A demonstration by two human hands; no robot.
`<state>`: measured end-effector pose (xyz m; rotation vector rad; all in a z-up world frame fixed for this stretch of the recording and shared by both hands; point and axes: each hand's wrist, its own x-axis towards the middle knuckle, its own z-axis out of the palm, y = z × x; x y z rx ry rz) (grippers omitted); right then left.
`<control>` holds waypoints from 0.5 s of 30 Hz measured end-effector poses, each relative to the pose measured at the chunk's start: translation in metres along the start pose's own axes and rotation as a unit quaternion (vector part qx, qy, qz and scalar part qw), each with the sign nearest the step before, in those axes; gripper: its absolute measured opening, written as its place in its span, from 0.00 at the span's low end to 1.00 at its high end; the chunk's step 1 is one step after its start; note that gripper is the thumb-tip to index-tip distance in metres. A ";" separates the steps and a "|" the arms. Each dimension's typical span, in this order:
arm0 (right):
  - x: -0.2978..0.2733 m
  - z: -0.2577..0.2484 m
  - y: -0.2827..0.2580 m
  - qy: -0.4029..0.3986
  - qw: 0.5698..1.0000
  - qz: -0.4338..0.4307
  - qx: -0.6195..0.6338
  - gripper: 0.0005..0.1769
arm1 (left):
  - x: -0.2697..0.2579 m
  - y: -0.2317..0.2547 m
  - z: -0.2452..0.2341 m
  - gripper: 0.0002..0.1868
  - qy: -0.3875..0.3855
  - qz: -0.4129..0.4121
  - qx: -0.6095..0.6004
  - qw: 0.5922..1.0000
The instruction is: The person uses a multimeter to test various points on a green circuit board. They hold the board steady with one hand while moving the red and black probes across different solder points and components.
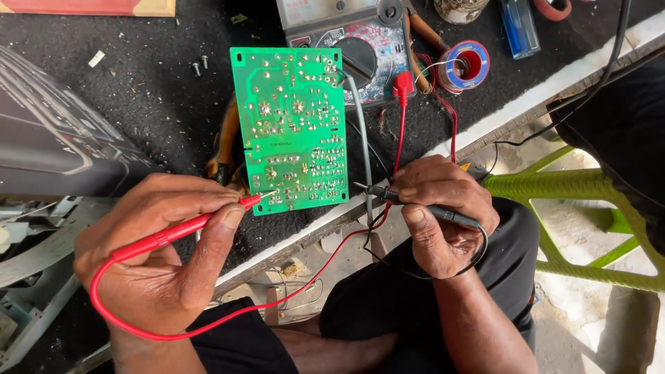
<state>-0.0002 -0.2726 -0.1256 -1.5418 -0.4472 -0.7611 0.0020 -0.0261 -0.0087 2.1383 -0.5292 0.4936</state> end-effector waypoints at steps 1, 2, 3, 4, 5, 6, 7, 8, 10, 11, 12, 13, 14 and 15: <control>-0.001 0.000 0.000 0.000 1.000 0.000 0.000 0.10 | 0.000 0.000 0.000 0.03 0.000 0.000 0.000 1.000; -0.001 0.000 0.000 0.002 1.000 0.000 -0.003 0.09 | 0.000 0.000 0.000 0.03 0.001 0.000 0.000 1.000; -0.002 0.000 0.001 0.005 1.000 -0.001 -0.007 0.09 | 0.000 0.001 0.000 0.04 0.002 0.001 0.000 1.000; -0.002 0.000 0.001 0.003 1.000 0.000 -0.006 0.09 | 0.001 0.001 0.000 0.04 0.003 0.000 0.001 1.000; -0.003 0.001 0.001 0.008 1.000 0.000 -0.009 0.09 | 0.001 0.001 -0.001 0.04 -0.001 0.002 0.000 1.000; -0.003 0.001 0.002 0.011 1.000 0.001 -0.011 0.09 | 0.002 0.001 -0.001 0.04 -0.004 0.004 0.000 1.000; -0.004 0.000 0.000 0.009 1.000 0.001 -0.009 0.09 | 0.002 0.001 -0.001 0.04 -0.001 0.003 0.001 1.000; -0.003 0.000 0.000 0.002 1.000 0.006 -0.018 0.09 | 0.002 0.001 -0.002 0.03 0.001 0.001 -0.001 1.000; -0.004 0.001 -0.002 -0.008 1.000 0.010 -0.024 0.09 | 0.002 0.001 -0.004 0.03 0.007 -0.002 -0.001 1.000; -0.005 0.003 -0.003 0.003 0.999 0.019 -0.027 0.09 | 0.002 0.000 -0.005 0.03 0.003 -0.004 -0.005 1.000; -0.007 0.004 -0.004 0.015 0.999 0.027 -0.031 0.09 | 0.001 0.000 -0.006 0.04 -0.001 -0.006 -0.011 1.000; -0.007 0.006 -0.003 0.011 0.999 0.027 -0.028 0.09 | 0.001 0.000 -0.007 0.04 0.003 -0.008 -0.009 1.000; -0.008 0.008 -0.003 0.023 0.999 0.025 -0.030 0.09 | 0.001 -0.001 -0.008 0.03 0.002 -0.003 -0.013 1.000; -0.008 0.009 -0.003 0.035 0.999 0.022 -0.032 0.10 | 0.002 -0.001 -0.008 0.03 0.001 0.002 -0.017 1.000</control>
